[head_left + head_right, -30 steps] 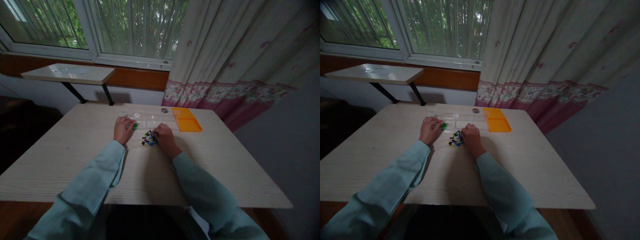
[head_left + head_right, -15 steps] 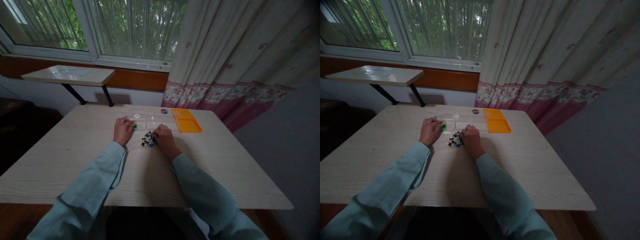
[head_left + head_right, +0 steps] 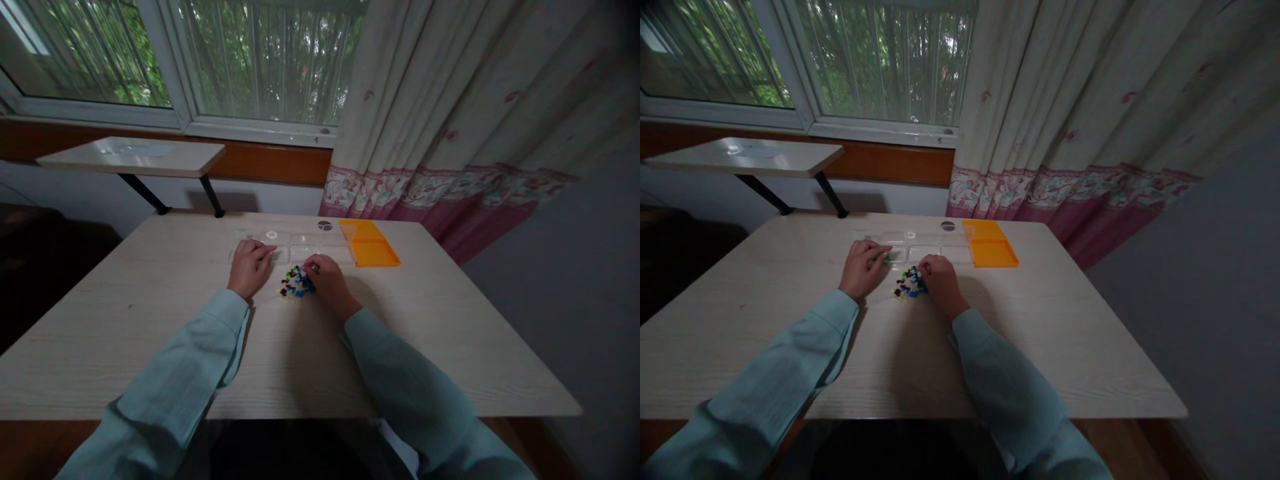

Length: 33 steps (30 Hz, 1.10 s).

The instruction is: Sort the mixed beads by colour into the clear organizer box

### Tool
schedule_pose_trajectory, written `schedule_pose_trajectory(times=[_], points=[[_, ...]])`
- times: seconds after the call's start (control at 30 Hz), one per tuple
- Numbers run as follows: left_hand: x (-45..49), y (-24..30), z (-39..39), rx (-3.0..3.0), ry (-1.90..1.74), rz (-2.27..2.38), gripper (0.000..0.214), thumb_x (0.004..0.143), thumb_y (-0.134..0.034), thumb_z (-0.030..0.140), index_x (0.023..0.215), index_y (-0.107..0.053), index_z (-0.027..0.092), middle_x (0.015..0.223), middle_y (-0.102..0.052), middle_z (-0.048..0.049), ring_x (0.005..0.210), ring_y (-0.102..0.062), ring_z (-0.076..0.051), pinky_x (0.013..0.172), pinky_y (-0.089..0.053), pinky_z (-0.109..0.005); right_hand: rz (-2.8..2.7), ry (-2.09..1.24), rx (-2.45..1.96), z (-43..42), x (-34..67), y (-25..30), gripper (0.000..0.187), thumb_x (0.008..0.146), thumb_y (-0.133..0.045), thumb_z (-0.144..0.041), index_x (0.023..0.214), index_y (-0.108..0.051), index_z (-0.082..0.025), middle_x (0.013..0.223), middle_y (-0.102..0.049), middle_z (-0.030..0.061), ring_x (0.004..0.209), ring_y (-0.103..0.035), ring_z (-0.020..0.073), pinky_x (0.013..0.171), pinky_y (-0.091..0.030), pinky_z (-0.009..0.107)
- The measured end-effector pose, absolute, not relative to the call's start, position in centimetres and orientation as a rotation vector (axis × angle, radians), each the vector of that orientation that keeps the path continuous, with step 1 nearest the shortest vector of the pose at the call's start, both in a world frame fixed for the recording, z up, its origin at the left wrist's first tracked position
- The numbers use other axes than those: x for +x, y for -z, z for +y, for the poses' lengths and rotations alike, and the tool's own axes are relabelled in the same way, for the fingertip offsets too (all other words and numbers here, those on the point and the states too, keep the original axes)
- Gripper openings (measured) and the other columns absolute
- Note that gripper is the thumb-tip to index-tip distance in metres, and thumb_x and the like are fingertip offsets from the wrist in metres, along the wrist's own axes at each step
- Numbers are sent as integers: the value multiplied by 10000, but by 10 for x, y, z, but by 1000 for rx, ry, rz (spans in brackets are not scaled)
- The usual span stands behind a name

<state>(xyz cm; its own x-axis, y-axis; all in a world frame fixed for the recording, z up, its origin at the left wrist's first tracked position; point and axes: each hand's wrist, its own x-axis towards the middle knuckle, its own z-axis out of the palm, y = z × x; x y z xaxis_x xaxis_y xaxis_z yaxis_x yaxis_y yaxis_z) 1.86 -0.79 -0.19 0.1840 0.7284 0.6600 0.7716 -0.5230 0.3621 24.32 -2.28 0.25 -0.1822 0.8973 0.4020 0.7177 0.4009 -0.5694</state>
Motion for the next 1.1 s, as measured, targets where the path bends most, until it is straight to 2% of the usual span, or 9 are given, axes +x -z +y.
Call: schedule_pose_trajectory(times=[0.17,0.27,0.43,0.8,0.97,1.1], points=[[35,-4,-20,-2579,1263,-1338,267,927,-518,335,1118,-685,252,966,-615,-62,980,-516,-207,899,-414,-378,-1598,-836,-1273,-26,238,-7,159,772,-614,-323,820,-672,-183,730,-657,-2,667,-582,136,653,-444,257],[43,-7,-27,-2642,1253,-1299,283,905,-559,384,1130,-675,257,960,-624,-58,973,-521,-205,898,-419,-374,-1465,-1047,-1201,-29,234,-11,230,727,-656,-402,815,-688,-192,737,-685,1,679,-606,143,643,-457,259],[49,-9,-30,-2642,1290,-1275,282,884,-585,433,1060,-696,243,914,-631,-52,932,-528,-199,854,-428,-364,-1329,-1260,-1093,-32,229,-12,276,663,-708,-435,806,-678,-200,727,-698,-5,672,-618,137,647,-474,253],[50,-7,-30,-2577,1384,-1260,219,878,-605,397,987,-709,239,872,-645,-45,892,-541,-191,831,-445,-361,-1304,-1316,-1083,-33,226,-9,297,694,-683,-475,767,-674,-187,637,-655,-19,579,-557,100,575,-436,215],[49,-6,-29,-2597,1375,-1274,225,901,-572,386,1001,-717,246,875,-662,-51,896,-551,-194,834,-450,-372,-1371,-1200,-1125,-36,226,-14,312,715,-670,-489,773,-699,-184,650,-666,-6,606,-566,114,601,-454,228],[47,-8,-30,-2583,1364,-1287,236,917,-544,370,1020,-722,254,864,-665,-52,882,-552,-195,827,-446,-376,-1479,-1110,-1117,-36,228,-14,298,789,-609,-472,792,-712,-193,720,-691,7,658,-590,134,644,-463,248]])
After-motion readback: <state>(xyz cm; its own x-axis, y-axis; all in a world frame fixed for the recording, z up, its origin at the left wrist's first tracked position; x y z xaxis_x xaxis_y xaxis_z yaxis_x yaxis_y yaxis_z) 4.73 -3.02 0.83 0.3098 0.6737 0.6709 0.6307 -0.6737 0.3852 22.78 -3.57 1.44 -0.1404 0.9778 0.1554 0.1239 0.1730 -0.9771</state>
